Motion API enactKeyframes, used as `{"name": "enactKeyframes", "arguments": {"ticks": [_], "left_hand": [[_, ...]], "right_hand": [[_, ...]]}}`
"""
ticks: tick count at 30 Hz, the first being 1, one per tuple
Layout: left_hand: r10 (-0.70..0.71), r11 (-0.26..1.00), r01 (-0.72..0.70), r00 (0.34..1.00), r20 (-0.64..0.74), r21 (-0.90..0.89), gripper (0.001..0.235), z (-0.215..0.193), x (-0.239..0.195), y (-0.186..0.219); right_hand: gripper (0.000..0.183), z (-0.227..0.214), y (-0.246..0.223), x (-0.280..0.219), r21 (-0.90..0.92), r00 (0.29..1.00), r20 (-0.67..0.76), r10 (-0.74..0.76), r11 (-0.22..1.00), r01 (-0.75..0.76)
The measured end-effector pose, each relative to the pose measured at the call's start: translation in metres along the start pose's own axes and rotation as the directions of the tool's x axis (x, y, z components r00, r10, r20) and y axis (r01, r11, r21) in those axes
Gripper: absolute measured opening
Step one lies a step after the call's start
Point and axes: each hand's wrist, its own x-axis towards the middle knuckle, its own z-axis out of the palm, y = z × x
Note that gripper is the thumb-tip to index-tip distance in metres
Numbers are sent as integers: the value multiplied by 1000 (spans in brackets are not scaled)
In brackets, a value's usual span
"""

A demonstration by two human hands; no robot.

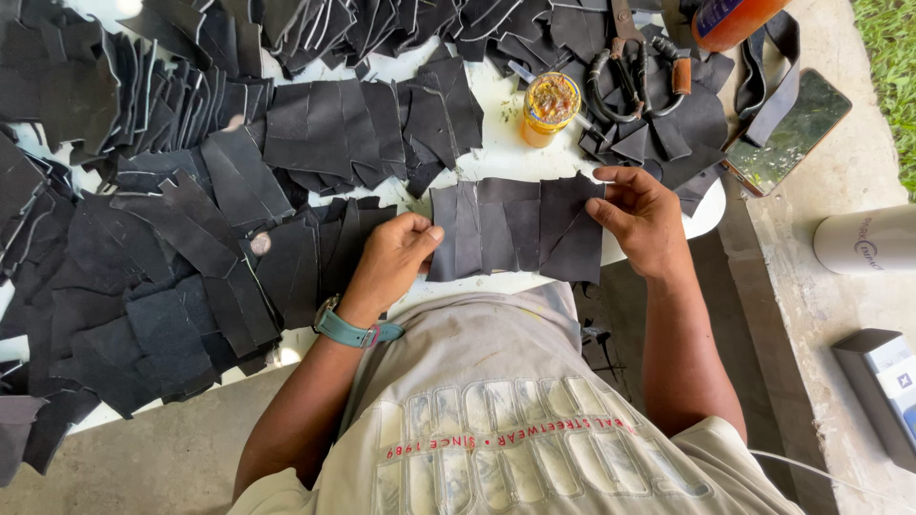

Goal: The person marks black leather pieces with a white pen while using a wooden board as a template. They repeatedly pick up leather pieces, align them with the board, and draw lines on the surface before placing them back on the table.

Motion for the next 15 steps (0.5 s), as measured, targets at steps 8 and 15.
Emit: {"name": "enactKeyframes", "arguments": {"ticks": [8, 15], "left_hand": [[119, 910, -97, 992, -30, 404, 23, -6, -9, 31], [74, 914, -58, 997, -25, 401, 25, -6, -4, 27]], "right_hand": [[53, 10, -30, 2, -232, 999, -17, -51, 972, 46], [52, 15, -36, 6, -443, 998, -48, -43, 896, 17]]}}
